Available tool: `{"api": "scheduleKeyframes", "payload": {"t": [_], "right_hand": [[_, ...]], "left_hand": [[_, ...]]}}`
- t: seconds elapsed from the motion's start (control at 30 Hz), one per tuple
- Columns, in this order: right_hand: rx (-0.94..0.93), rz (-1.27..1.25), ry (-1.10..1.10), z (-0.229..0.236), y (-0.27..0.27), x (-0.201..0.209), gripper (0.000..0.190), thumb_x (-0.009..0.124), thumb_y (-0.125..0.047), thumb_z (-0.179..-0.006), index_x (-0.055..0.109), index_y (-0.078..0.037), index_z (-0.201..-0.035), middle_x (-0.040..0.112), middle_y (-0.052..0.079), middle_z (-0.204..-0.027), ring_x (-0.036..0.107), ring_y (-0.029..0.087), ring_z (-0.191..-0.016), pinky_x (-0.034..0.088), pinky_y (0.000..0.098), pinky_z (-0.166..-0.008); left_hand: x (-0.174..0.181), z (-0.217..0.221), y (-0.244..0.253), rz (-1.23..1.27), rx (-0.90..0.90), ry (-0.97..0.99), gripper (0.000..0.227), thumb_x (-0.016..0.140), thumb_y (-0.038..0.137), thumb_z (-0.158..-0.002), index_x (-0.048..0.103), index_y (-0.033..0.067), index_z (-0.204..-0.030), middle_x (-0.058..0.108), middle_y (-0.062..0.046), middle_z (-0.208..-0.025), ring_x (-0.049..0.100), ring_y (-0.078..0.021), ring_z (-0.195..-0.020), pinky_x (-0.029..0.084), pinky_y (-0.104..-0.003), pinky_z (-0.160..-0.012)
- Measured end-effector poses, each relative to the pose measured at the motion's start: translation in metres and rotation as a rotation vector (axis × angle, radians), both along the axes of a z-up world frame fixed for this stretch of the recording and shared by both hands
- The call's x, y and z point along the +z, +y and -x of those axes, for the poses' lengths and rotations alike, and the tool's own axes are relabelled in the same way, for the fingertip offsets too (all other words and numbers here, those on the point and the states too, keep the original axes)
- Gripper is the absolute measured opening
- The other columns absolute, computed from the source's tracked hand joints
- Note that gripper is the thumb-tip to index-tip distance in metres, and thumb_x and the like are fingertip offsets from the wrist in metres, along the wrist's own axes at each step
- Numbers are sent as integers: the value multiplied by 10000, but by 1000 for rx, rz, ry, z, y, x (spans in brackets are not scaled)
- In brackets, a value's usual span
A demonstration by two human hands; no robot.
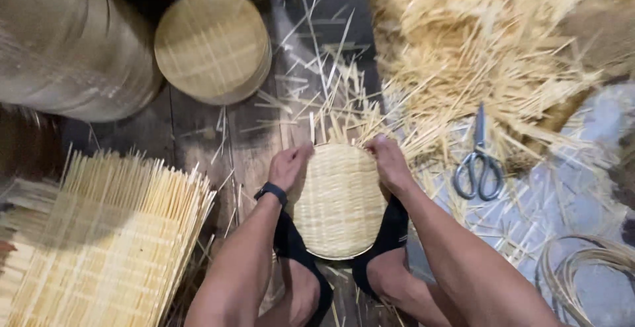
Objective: The person is weaving and trimming bamboo strips to create components for a circular bamboo basket or steamer.
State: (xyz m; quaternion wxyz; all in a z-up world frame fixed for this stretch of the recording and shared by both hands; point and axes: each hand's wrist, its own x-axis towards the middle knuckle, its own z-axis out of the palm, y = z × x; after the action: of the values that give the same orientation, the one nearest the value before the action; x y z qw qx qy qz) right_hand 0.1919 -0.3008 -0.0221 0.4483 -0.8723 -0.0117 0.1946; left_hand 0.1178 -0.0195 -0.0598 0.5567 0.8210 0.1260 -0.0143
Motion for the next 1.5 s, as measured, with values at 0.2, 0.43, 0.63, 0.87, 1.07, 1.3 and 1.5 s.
{"api": "scheduleKeyframes", "payload": {"t": [0.2,0.43,0.63,0.87,1.07,1.3,1.5], "right_hand": [[267,446,-16,-17,-152,177,553,420,-493,-1055,730,-50,-1169,758,199,-1098,706,314,-1016,518,447,-936],[202,858,-117,25,-285,220,513,547,-491,-1026,776,-32,-1026,752,218,-912,726,380,-860,578,490,-810],[146,498,2,91,-305,19,401,672,-417,-914,771,-80,-1109,772,166,-1030,729,327,-962,547,437,-907],[-112,500,-73,82,-281,-22,520,755,-396,-856,713,16,-1171,707,259,-1108,681,381,-1060,536,463,-959],[-262,683,-136,46,-274,-34,809,898,-396,-717,573,100,-1266,601,322,-1235,566,464,-1178,482,502,-1000],[-254,685,84,33,-270,-39,770,876,-241,-646,577,57,-1290,681,284,-1168,656,443,-1107,510,479,-987],[-150,233,333,96,-308,-57,494,873,-277,-601,703,8,-967,764,175,-816,732,319,-754,585,442,-728]], "left_hand": [[125,10,-15,-143,-61,243,659,1039,419,-617,564,-25,-727,666,-135,-700,578,-155,-645,561,-418,-672],[232,74,-80,-555,-135,-486,367,934,179,-626,620,65,-778,601,-138,-772,579,-293,-689,486,-460,-583],[127,162,-122,-694,-511,-579,386,643,28,-648,611,59,-1032,608,-140,-1075,598,-359,-1058,513,-457,-870],[161,99,-112,-863,-471,-448,667,738,336,-597,603,223,-1241,566,-136,-1335,489,-380,-1240,423,-518,-1007],[149,46,-110,-822,-731,-86,883,890,535,-634,566,358,-1436,569,-108,-1189,491,-333,-1174,385,-563,-966],[139,64,-122,-731,-400,-114,895,879,606,-709,584,299,-1496,570,-140,-1048,534,-326,-1031,410,-492,-869],[126,45,-122,-684,-336,-37,954,905,559,-536,585,302,-1397,577,-180,-1111,537,-376,-1118,398,-537,-966]]}}
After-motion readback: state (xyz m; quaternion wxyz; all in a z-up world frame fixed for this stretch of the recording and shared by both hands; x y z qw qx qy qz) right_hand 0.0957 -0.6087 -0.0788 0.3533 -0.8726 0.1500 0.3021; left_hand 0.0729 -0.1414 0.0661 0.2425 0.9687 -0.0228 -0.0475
